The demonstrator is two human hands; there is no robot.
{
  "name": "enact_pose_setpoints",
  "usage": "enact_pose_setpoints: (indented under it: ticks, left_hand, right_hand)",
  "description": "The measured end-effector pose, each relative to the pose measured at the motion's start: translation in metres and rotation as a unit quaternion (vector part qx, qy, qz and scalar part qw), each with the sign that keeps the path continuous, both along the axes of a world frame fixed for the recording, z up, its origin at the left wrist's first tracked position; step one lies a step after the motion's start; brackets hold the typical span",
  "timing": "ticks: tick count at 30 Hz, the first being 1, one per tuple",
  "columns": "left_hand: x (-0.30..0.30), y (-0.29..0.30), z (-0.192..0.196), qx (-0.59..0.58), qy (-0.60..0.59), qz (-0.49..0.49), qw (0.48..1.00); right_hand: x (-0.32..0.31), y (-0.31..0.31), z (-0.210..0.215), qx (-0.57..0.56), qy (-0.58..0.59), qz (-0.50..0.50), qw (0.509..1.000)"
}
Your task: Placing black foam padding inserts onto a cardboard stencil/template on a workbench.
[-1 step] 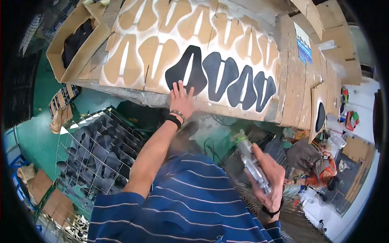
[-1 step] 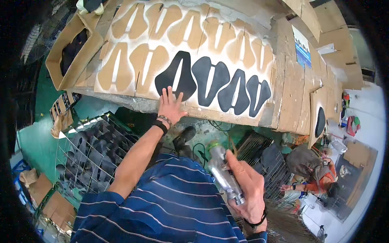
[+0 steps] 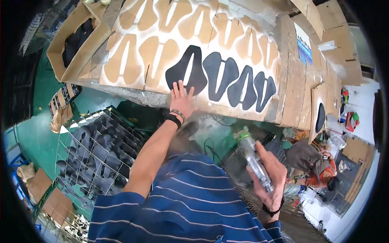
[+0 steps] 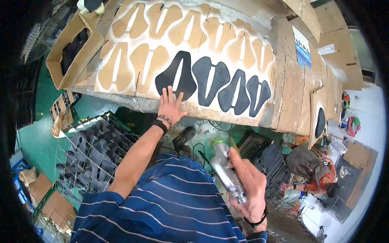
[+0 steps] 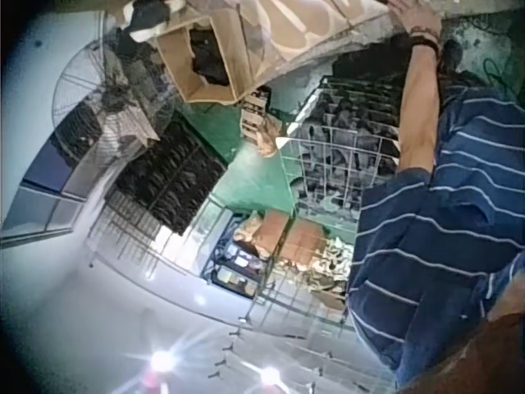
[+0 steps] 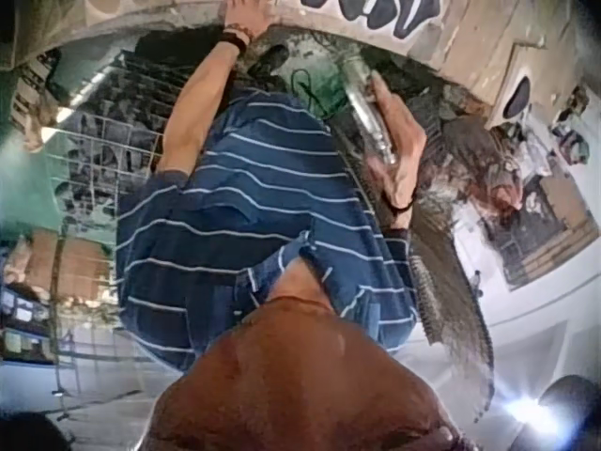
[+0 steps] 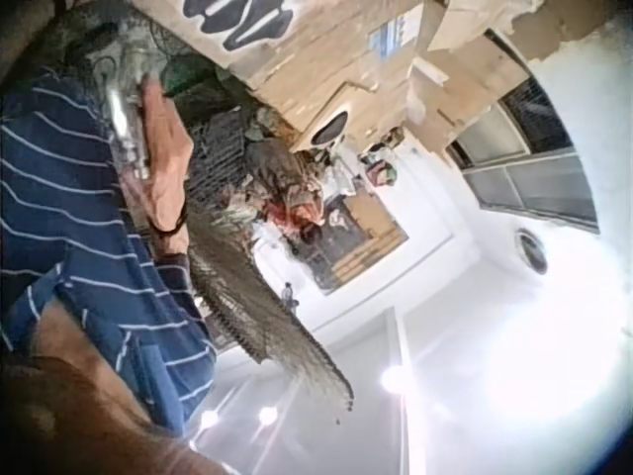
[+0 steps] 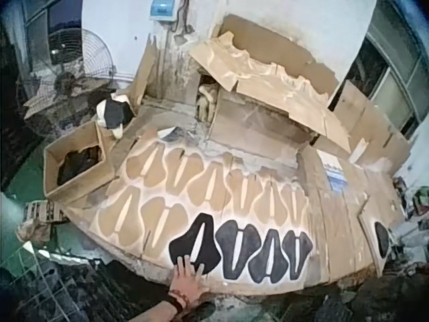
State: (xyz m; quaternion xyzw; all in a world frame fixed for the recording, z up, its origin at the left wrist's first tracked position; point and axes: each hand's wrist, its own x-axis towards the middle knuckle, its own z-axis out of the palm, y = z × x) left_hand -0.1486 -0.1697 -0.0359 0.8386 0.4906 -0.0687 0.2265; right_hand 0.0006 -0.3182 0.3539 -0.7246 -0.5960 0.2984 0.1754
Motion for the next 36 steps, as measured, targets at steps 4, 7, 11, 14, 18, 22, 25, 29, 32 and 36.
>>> enact_pose_setpoints:
  ticks: [4,7,11,14,18,22,25,29,32,36]
  left_hand:
    - [0.003,0.000,0.002,0.000,0.002,-0.002,1.000]
    - [0.002,0.000,0.003,-0.006,0.004,0.000,1.000]
    - [0.001,0.002,0.003,-0.012,0.015,-0.002,1.000]
    - [0.003,0.002,0.004,-0.015,0.017,-0.007,1.000]
    - [0.003,0.002,0.002,-0.005,0.021,-0.008,1.000]
    - [0.002,0.001,-0.001,-0.001,0.015,-0.014,1.000]
    - [0.004,0.002,-0.001,-0.008,0.020,-0.012,1.000]
    - [0.001,-0.001,-0.005,0.014,0.015,-0.011,1.000]
    - [0.002,-0.001,-0.005,0.020,0.014,-0.011,1.000]
    - [0.003,0.005,0.000,0.010,0.023,-0.014,1.000]
  right_hand:
    - [0.008,-0.011,0.003,-0.018,0.006,-0.007,1.000]
    - [0.010,-0.008,0.006,-0.025,0.008,0.039,0.999]
    - [0.005,-0.007,0.001,0.020,-0.017,-0.032,0.999]
    - [0.011,-0.017,-0.001,0.005,-0.008,-0.040,0.999]
    - [0.014,-0.013,0.000,-0.027,-0.027,-0.015,0.999]
    - [0.012,-0.006,-0.011,0.043,-0.026,-0.072,0.996]
    - [0.010,-0.005,-0.010,0.048,-0.020,-0.057,0.997]
    - [0.007,-0.007,-0.002,0.009,-0.008,-0.057,0.998]
    - [0.009,-0.010,-0.002,0.038,-0.032,-0.072,0.996]
    - [0.011,-0.024,0.005,0.006,-0.031,-0.084,0.996]
